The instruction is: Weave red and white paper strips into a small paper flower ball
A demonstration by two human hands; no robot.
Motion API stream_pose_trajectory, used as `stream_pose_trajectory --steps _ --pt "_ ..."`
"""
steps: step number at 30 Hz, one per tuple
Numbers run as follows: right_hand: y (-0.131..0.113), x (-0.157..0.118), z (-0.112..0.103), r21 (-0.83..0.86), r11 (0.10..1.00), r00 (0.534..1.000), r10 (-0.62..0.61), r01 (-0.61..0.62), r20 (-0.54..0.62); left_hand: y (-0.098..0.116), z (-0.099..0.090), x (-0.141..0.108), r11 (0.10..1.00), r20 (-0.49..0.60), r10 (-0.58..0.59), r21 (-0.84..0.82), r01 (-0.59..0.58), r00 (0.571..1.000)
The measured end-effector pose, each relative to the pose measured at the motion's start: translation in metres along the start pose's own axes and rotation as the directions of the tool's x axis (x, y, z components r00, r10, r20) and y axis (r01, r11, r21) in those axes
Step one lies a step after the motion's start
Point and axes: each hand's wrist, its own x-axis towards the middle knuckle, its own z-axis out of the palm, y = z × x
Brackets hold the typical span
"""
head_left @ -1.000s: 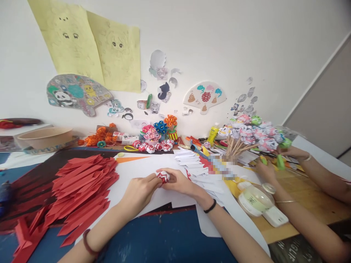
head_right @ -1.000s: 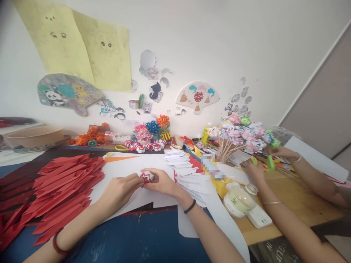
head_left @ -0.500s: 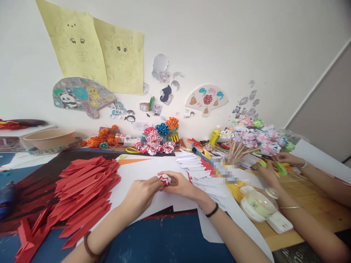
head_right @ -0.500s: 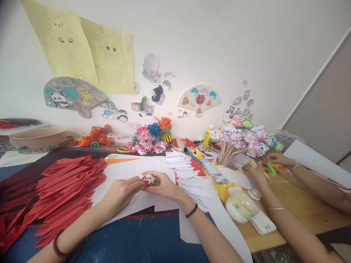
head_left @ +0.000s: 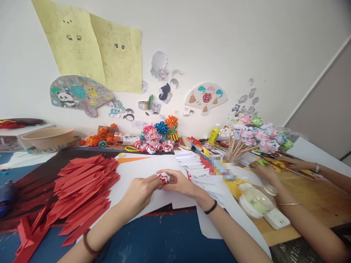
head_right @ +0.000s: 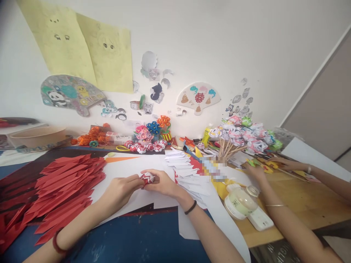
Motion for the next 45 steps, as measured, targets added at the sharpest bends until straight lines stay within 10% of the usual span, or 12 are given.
stream_pose_trajectory --steps 45 --pt "0.0022 -0.0007 -0.0021 -0.05 0.999 1.0 -0.008 0.008 0.003 0.0019 -0.0028 0.0022 1.0 -0.005 -0.002 0.01 0.002 1.0"
